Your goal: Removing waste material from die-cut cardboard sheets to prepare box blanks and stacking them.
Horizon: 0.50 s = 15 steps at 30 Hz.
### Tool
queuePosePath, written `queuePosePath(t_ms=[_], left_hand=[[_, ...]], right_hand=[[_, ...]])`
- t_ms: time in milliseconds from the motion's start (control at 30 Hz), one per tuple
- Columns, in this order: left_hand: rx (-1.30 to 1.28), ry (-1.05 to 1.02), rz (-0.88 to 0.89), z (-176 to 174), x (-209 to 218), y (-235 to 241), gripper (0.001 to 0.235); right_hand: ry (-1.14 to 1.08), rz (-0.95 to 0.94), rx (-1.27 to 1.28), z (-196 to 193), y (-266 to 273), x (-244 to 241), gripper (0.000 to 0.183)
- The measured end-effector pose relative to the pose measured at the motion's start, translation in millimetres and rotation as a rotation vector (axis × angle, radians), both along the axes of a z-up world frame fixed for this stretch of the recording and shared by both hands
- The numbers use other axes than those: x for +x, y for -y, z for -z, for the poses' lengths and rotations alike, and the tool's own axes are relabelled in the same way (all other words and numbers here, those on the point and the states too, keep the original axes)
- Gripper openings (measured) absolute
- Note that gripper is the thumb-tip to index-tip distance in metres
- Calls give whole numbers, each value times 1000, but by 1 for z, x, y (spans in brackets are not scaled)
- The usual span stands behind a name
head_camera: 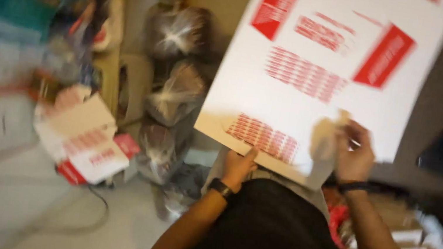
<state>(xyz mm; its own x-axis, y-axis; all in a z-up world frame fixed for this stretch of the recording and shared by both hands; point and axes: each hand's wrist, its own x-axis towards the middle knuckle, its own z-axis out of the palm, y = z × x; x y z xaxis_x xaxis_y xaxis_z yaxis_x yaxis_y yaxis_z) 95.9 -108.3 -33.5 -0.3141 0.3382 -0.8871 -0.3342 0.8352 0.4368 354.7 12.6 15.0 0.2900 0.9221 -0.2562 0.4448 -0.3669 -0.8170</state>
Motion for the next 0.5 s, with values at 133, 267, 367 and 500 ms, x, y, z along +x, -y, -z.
queuePosePath(t_ms=[133,267,367,500], left_hand=[[-50,74,624,-122,-47,-68,44],[404,-255,1455,-168,-27,-139,41],[981,-406,1552,-128,15,-157,56],[634,-493,2088,-124,68,-182,127]], right_hand=[[213,378,-170,63,105,45,28],[-390,843,-396,54,152,-23,37],[-1179,1271,-365,14,128,-78,54],[-1397,1456,-163,9,99,-109,77]])
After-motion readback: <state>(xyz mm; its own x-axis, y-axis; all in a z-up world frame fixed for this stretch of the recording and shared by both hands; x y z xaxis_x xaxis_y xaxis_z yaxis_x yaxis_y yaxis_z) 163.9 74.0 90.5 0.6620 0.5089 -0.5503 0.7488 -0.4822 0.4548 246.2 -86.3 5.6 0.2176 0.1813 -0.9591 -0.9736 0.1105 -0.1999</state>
